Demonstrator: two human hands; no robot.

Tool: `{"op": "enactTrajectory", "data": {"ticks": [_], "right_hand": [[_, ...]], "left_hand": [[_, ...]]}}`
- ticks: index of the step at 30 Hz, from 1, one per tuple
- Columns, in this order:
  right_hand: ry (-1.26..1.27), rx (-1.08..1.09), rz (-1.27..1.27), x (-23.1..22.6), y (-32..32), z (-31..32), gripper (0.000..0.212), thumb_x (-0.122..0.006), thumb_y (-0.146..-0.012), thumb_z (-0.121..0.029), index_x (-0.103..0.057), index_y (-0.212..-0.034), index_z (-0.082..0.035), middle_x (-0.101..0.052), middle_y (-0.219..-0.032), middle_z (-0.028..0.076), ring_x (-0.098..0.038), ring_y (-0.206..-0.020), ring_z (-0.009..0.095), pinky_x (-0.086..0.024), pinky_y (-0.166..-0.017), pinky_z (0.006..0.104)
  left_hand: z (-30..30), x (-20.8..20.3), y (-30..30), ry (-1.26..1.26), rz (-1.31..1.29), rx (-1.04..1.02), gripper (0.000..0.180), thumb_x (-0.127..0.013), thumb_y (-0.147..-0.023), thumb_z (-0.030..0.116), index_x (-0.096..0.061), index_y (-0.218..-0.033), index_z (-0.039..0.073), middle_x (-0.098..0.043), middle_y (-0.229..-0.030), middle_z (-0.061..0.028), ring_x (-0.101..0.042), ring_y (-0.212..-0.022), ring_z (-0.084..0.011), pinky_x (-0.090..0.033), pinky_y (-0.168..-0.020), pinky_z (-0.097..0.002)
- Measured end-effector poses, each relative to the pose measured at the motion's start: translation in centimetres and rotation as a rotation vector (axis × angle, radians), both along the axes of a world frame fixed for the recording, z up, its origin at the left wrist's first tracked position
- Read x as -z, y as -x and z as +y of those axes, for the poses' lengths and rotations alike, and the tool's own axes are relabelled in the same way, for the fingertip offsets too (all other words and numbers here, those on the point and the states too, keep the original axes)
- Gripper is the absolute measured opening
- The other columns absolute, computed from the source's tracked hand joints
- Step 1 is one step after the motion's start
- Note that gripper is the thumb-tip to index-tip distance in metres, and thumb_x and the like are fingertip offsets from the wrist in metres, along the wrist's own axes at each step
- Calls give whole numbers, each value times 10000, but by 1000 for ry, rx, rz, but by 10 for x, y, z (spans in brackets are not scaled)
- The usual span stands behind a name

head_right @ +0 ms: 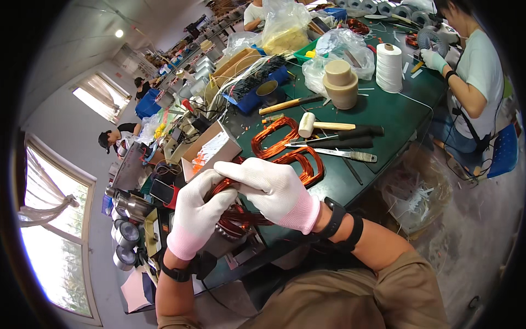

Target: Inserting copper wire coils into the slots of an electric motor stator using a hand tool.

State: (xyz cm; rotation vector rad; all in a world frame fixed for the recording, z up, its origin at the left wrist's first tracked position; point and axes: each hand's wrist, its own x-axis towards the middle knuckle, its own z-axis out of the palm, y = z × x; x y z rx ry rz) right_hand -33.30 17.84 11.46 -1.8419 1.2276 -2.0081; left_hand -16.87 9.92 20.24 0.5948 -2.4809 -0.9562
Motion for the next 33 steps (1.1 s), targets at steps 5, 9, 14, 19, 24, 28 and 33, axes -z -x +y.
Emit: {"op": "enactTrajectory", "data": {"ticks": [5, 9, 14, 19, 24, 28, 33], "right_hand": [[-20, 50, 41, -14, 2, 4, 422, -683, -917, 4, -698, -1332, -70, -700, -960, 141, -710, -869, 297, -563, -787, 362], [-137, -9, -35, -28, 6, 12, 346, -702, -941, -29, -710, -1287, -16, -753, -1089, 146, -743, -958, 229, -577, -854, 316], [-408, -358, -464, -45, 8, 19, 314, -707, -976, -59, -699, -1273, 42, -767, -1173, 106, -704, -1079, 117, -575, -930, 279], [-552, -319, -599, -56, 8, 20, 276, -691, -979, -22, -741, -1248, 9, -757, -1039, 19, -627, -873, 26, -531, -788, 221], [-384, -324, -659, -34, -1, -3, 307, -705, -954, -25, -726, -1257, 24, -762, -1131, 93, -685, -896, 119, -557, -800, 305], [371, 450, 388, -15, -9, -2, 393, -764, -844, -41, -692, -1226, 20, -706, -1139, 166, -668, -1041, 347, -540, -917, 434], [-186, 43, -92, 12, -54, -18, 342, -684, -967, -125, -628, -1262, 40, -681, -1192, 230, -676, -1081, 378, -540, -948, 409]], "left_hand": [[2, 0, -4, 215, -57, -78, 225, -709, -950, 123, -695, -1146, 14, -730, -962, -166, -732, -829, -293, -558, -780, -363], [-15, -1, -11, 182, -229, -162, 165, -689, -977, 145, -688, -1097, 31, -711, -826, -177, -726, -729, -315, -556, -698, -379], [-20, -2, -9, 285, -183, -155, 160, -678, -984, 149, -692, -1068, 13, -699, -754, -166, -718, -666, -287, -543, -633, -349], [-27, 0, -14, 731, -200, -176, 154, -674, -974, 128, -705, -1053, 0, -679, -706, -147, -699, -621, -301, -533, -599, -344], [-31, -4, -12, 395, -93, -132, 167, -667, -980, 121, -694, -1077, -12, -658, -753, -206, -670, -603, -320, -521, -596, -340], [-33, -6, -12, 379, -110, -130, 137, -624, -1030, 150, -666, -1039, 20, -655, -661, -120, -688, -566, -244, -525, -593, -353], [-27, -8, -8, 295, -125, -160, 132, -607, -1035, 141, -652, -1041, 17, -668, -719, -151, -706, -655, -307, -533, -631, -386]]}}
